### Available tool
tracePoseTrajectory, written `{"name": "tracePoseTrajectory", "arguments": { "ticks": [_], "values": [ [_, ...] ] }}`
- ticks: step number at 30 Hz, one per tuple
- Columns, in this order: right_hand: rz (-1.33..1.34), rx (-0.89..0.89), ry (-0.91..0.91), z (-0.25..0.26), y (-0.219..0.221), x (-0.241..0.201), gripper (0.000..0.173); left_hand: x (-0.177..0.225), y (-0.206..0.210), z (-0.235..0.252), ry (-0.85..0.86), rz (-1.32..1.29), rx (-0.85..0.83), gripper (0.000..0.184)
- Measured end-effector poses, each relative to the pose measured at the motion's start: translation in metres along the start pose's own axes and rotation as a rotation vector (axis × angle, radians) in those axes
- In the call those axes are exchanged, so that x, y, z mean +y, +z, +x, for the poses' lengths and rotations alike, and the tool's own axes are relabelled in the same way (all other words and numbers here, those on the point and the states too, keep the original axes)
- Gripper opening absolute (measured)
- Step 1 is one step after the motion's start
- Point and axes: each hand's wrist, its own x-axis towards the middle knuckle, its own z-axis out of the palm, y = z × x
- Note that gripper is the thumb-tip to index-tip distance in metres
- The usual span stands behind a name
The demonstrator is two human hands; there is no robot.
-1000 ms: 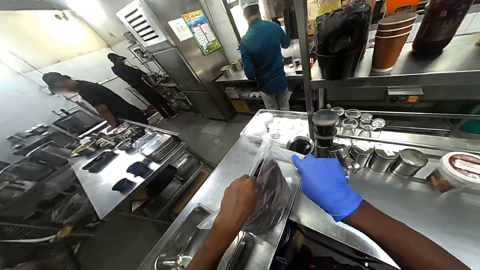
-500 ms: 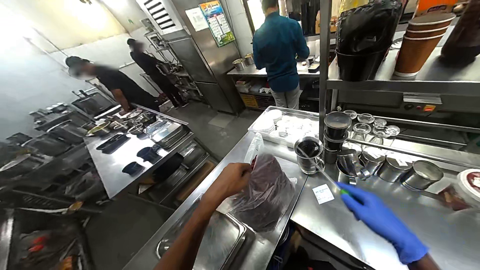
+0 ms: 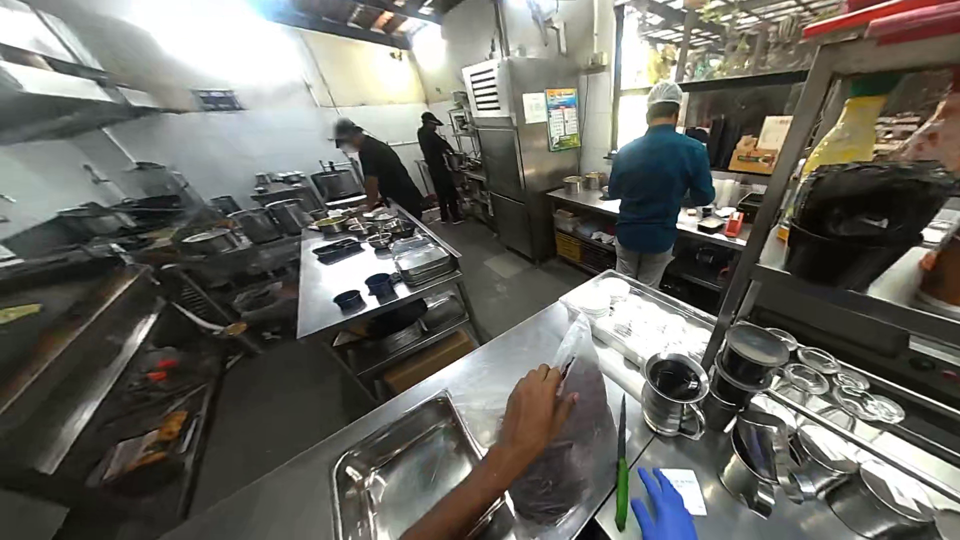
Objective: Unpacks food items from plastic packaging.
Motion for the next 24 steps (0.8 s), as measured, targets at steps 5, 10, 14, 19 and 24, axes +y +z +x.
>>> {"name": "tracePoseTrajectory", "arguments": {
  "ticks": [5,10,14,19,24],
  "values": [
    [0.067,-0.002,-0.082,0.017,-0.030,-0.038,0.067,-0.012,0.046,-0.023,0.157,-0.130,0.478,0.050],
    [0.215,-0.092,-0.057,0.048,-0.014,-0.066,0.104,-0.026,0.035,0.021,0.451,-0.233,0.580,0.049],
    [0.104,0.173,-0.124,0.061,-0.009,-0.098,0.114,-0.025,0.026,0.071,0.702,-0.234,0.696,0.050],
    [-0.179,0.566,-0.530,0.082,-0.069,-0.155,0.077,-0.016,0.015,0.099,0.748,-0.241,0.778,0.044],
    [-0.213,0.418,-0.625,0.125,-0.050,-0.163,0.041,-0.022,0.047,0.090,0.476,-0.196,0.726,0.042]
  ]
}}
